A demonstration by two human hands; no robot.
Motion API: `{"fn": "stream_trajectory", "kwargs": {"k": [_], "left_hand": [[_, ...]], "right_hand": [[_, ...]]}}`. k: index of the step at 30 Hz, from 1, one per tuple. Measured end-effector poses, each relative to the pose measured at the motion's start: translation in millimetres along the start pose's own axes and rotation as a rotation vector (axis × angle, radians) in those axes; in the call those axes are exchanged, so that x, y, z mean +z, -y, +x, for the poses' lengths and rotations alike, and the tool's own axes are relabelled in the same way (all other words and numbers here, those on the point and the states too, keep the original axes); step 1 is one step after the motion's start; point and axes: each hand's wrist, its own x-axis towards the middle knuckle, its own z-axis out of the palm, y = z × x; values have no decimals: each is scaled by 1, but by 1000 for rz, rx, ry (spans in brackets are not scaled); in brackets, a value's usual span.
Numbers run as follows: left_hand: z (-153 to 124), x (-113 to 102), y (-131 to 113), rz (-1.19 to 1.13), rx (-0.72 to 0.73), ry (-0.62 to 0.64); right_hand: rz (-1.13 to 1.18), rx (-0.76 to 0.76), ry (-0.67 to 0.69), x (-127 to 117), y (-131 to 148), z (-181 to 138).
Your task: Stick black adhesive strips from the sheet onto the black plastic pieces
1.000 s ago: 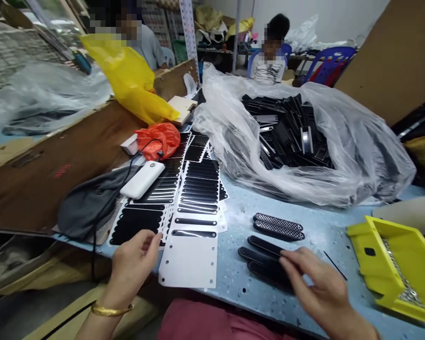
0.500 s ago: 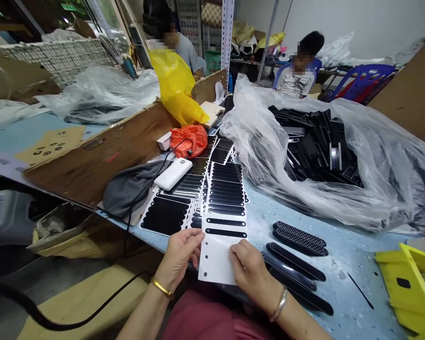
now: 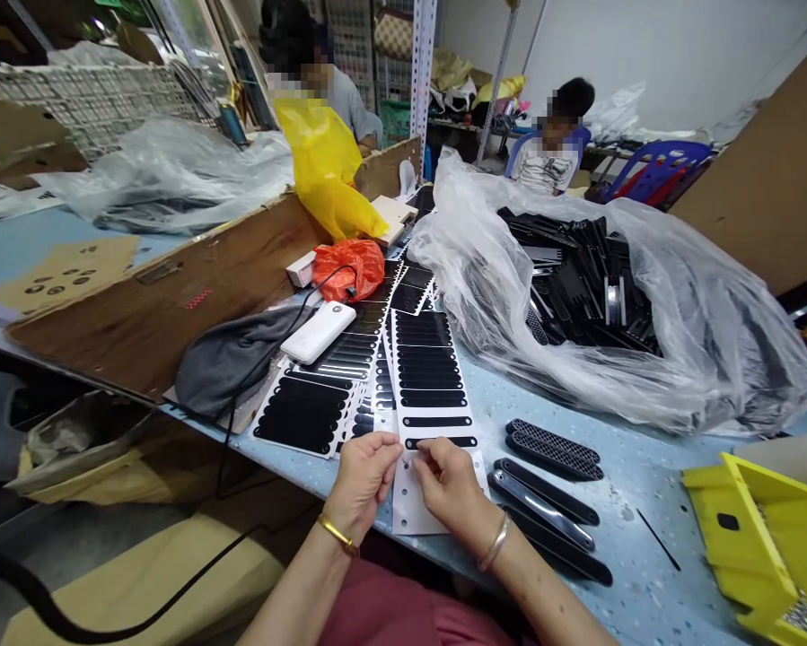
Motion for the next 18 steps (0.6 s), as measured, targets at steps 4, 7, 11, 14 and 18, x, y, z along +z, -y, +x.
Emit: {"fn": "stream_trajectory", "kwargs": {"k": [4, 7, 11, 14, 18], "left_hand": [[2, 2, 0, -111, -38, 67], [2, 3, -5, -154, -66, 125], [2, 5, -11, -152, -94, 199], [2, 5, -13, -155, -91, 248], [3, 2, -10, -148, -97, 305]], "right_hand": [[162, 169, 22, -5, 5, 6], [260, 278, 29, -8, 12, 12], [383, 355, 37, -11, 17, 18], [445, 397, 56, -14, 19, 20], [525, 455, 104, -21, 24, 24]]}}
